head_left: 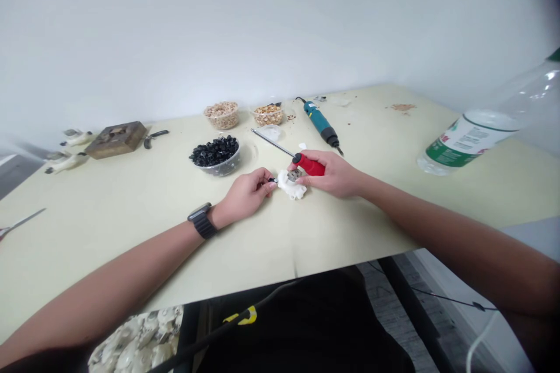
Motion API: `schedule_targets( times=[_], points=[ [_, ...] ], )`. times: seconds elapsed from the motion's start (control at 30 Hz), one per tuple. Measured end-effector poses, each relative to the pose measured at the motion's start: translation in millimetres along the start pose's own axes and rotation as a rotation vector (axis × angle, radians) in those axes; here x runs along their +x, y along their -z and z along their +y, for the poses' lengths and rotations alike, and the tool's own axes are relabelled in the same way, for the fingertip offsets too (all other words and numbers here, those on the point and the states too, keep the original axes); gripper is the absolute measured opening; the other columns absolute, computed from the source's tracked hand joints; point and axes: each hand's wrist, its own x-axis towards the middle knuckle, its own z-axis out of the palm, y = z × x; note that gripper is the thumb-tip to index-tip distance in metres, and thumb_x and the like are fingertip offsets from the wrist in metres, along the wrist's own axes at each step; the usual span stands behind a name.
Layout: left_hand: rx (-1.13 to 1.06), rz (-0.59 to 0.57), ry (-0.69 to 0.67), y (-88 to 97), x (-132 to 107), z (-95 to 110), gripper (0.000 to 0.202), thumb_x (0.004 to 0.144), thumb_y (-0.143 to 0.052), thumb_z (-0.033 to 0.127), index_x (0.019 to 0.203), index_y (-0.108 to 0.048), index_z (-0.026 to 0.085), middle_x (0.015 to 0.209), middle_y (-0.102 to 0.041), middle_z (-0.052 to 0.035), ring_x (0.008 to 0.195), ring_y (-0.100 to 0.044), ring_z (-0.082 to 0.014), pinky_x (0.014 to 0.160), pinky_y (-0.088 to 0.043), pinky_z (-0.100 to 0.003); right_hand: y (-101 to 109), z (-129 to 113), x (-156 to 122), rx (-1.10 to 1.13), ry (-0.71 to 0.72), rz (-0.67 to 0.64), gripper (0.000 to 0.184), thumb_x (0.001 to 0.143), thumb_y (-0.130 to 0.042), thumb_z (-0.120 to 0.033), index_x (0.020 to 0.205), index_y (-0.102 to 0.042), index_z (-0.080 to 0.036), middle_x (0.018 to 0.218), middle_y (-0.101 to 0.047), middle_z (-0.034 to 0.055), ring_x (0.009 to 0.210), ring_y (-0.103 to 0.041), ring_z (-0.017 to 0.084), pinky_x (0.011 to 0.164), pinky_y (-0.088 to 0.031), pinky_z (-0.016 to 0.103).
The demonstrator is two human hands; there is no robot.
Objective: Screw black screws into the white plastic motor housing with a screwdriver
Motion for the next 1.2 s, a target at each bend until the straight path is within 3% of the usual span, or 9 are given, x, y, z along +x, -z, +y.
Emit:
schedule_targets(
  times=[0.17, 0.3, 0.5, 0.6, 0.7, 0.9, 0.97, 1.1, 1.2],
  points=[
    [0.104, 0.023, -0.026, -1.1, -1.1, 3.1, 0.018, 0.103, -0.051, 0.038, 0.1, -0.058, 0.021, 0.082, -0.073, -0.0036, 0.072, -0.062, -0.0204, 0.07, -0.041, -0.032, 1.2, -0.3, -0.8, -0.024, 0.012, -0.02, 0.029, 0.088, -0.081, -0.037, 0.113, -0.077, -0.025, 0.117, -0.077, 0.005, 0.108, -0.069, 0.029, 0.093, -0.052, 0.04],
    [0.18, 0.034, -0.037, -3.2, -1.8, 3.1, 0.015, 0.103, -0.05, 0.036, 0.103, -0.056, 0.021, 0.084, -0.072, -0.0049, 0.072, -0.061, -0.0216, 0.068, -0.039, -0.033, 4.2, 0.5, -1.0, -0.03, 0.033, -0.008, 0.03, 0.089, -0.081, -0.043, 0.112, -0.077, -0.025, 0.113, -0.076, 0.0053, 0.103, -0.069, 0.028, 0.089, -0.052, 0.04],
    [0.183, 0.028, -0.032, -3.0, -1.9, 2.4, 0.015, 0.104, -0.049, 0.036, 0.103, -0.055, 0.022, 0.087, -0.073, -0.0058, 0.075, -0.062, -0.0228, 0.07, -0.039, -0.034, 7.0, -0.9, -1.5, 0.045, -0.031, 0.075, 0.042, 0.095, -0.076, -0.054, 0.123, -0.074, -0.022, 0.102, -0.071, 0.0055, 0.073, -0.06, 0.018, 0.069, -0.049, 0.035],
    [0.18, 0.02, -0.018, -2.5, -1.8, 2.3, 0.016, 0.104, -0.048, 0.037, 0.103, -0.054, 0.022, 0.087, -0.073, -0.0059, 0.075, -0.063, -0.023, 0.07, -0.039, -0.035, 9.2, -4.1, -1.3, 0.16, -0.127, 0.168, 0.046, 0.099, -0.071, -0.057, 0.13, -0.067, -0.023, 0.082, -0.063, 0.0003, 0.058, -0.051, 0.014, 0.055, -0.045, 0.031],
    [0.186, 0.02, -0.012, -2.6, -1.8, 1.8, 0.017, 0.104, -0.049, 0.038, 0.104, -0.055, 0.022, 0.088, -0.073, -0.006, 0.076, -0.063, -0.0231, 0.071, -0.039, -0.035, 16.4, -8.0, -1.3, 0.192, -0.249, 0.252, 0.045, 0.092, -0.079, -0.051, 0.123, -0.056, -0.027, 0.064, -0.051, -0.0068, 0.05, -0.046, 0.014, 0.045, -0.039, 0.027],
    [0.192, 0.028, -0.018, -2.9, -1.9, 1.4, 0.02, 0.104, -0.049, 0.04, 0.105, -0.057, 0.022, 0.089, -0.073, -0.0061, 0.076, -0.062, -0.0227, 0.07, -0.039, -0.034, 39.6, -11.8, -1.8, 0.552, -0.31, 0.258, 0.067, 0.074, -0.082, -0.023, 0.125, -0.039, -0.034, 0.098, -0.069, -0.0025, 0.056, -0.056, 0.015, 0.043, -0.043, 0.025],
    [0.191, 0.03, -0.021, -2.8, -1.8, 1.8, 0.021, 0.105, -0.049, 0.041, 0.104, -0.057, 0.021, 0.088, -0.074, -0.0061, 0.075, -0.062, -0.0224, 0.07, -0.039, -0.034, 45.7, -11.9, -1.9, 0.595, -0.29, 0.219, 0.061, 0.078, -0.081, -0.023, 0.126, -0.045, -0.034, 0.108, -0.071, 0.0005, 0.06, -0.06, 0.015, 0.046, -0.048, 0.027],
    [0.192, 0.035, -0.027, -2.5, -1.9, 2.4, 0.021, 0.105, -0.05, 0.04, 0.104, -0.058, 0.021, 0.087, -0.074, -0.0058, 0.073, -0.062, -0.0218, 0.069, -0.04, -0.033, 52.2, -13.2, -2.6, 0.626, -0.288, 0.207, 0.026, 0.09, -0.076, -0.032, 0.114, -0.068, -0.025, 0.122, -0.069, 0.0086, 0.073, -0.067, 0.017, 0.053, -0.056, 0.028],
    [0.187, 0.03, -0.028, -2.1, -2.0, 2.9, 0.02, 0.105, -0.05, 0.04, 0.103, -0.058, 0.021, 0.086, -0.074, -0.0054, 0.073, -0.062, -0.0215, 0.068, -0.04, -0.033, 53.8, -16.7, -3.7, 0.7, -0.301, 0.204, 0.034, 0.094, -0.067, -0.038, 0.125, -0.072, -0.025, 0.122, -0.072, 0.0105, 0.082, -0.071, 0.022, 0.061, -0.062, 0.033]
  ],
)
